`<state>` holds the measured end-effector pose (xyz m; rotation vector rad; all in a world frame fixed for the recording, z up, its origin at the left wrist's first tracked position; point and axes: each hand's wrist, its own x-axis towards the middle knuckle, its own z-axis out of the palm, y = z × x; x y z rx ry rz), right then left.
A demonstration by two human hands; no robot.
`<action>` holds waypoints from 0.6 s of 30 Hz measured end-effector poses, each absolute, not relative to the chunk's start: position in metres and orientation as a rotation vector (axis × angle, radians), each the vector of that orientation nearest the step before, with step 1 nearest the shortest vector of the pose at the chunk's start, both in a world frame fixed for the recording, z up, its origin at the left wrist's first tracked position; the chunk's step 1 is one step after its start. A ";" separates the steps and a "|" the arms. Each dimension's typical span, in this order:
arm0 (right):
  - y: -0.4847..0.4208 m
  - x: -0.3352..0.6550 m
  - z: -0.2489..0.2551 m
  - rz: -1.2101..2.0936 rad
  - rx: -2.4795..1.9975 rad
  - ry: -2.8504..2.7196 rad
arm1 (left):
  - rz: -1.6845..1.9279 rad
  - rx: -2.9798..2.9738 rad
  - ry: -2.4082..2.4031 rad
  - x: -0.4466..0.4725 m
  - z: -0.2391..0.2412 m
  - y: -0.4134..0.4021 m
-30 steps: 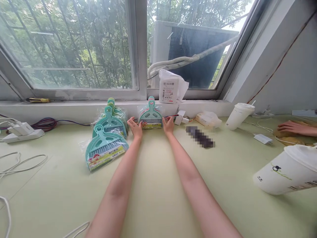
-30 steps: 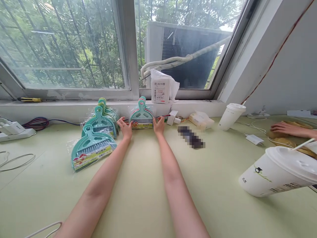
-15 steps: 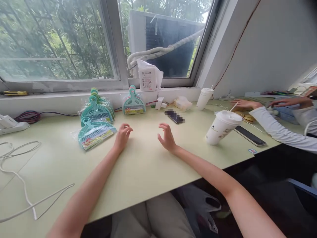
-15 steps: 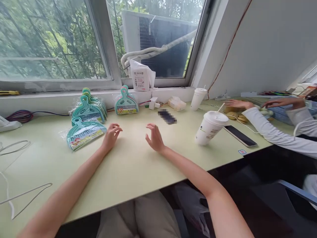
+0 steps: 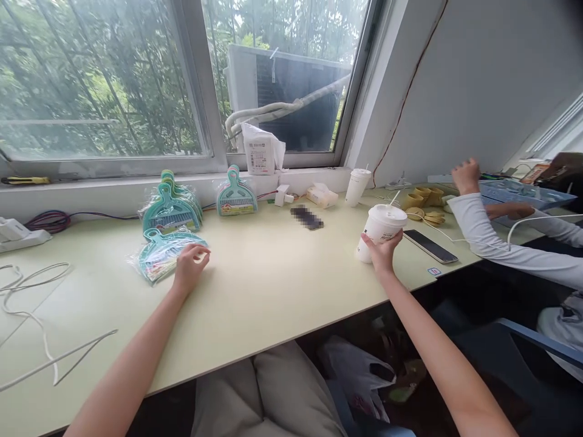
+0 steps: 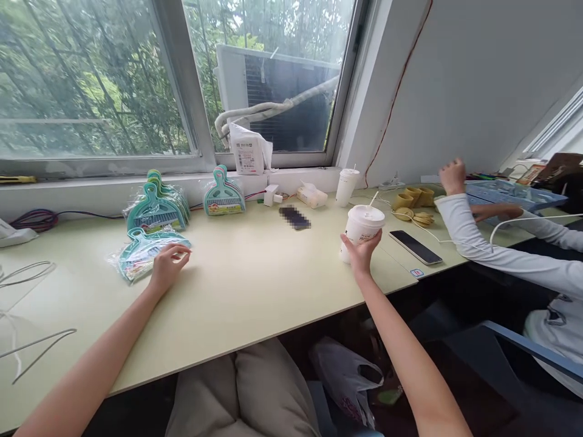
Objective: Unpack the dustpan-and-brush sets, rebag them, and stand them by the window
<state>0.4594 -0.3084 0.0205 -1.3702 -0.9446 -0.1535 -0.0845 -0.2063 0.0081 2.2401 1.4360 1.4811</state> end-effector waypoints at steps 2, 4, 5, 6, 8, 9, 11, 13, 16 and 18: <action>-0.292 0.454 0.021 -0.148 -1.356 -0.851 | 1.426 2.263 1.415 -0.082 0.009 -0.210; -0.285 0.453 0.022 -0.135 -1.376 -0.788 | 1.388 2.276 1.408 -0.080 0.009 -0.212; -0.285 0.453 0.023 -0.106 -1.392 -0.784 | 1.378 2.280 1.406 -0.080 0.009 -0.212; -0.287 0.454 0.024 -0.067 -1.404 -0.794 | 1.373 2.284 1.402 -0.080 0.009 -0.213; -0.297 0.453 0.028 0.024 -1.404 -0.853 | 1.372 2.294 1.384 -0.081 0.008 -0.212; -0.303 0.450 0.030 0.083 -1.386 -0.899 | 1.372 2.299 1.373 -0.081 0.008 -0.211; -0.319 0.438 0.033 0.242 -1.320 -0.995 | 1.365 2.307 1.354 -0.082 0.006 -0.210; -0.339 0.419 0.034 0.460 -1.226 -1.089 | 1.357 2.307 1.343 -0.082 0.005 -0.208; -0.372 0.379 0.033 0.722 -1.158 -1.227 | 1.365 2.301 1.345 -0.083 0.003 -0.207; -0.394 0.351 0.035 0.761 -1.093 -1.351 | 1.364 2.304 1.353 -0.083 0.002 -0.208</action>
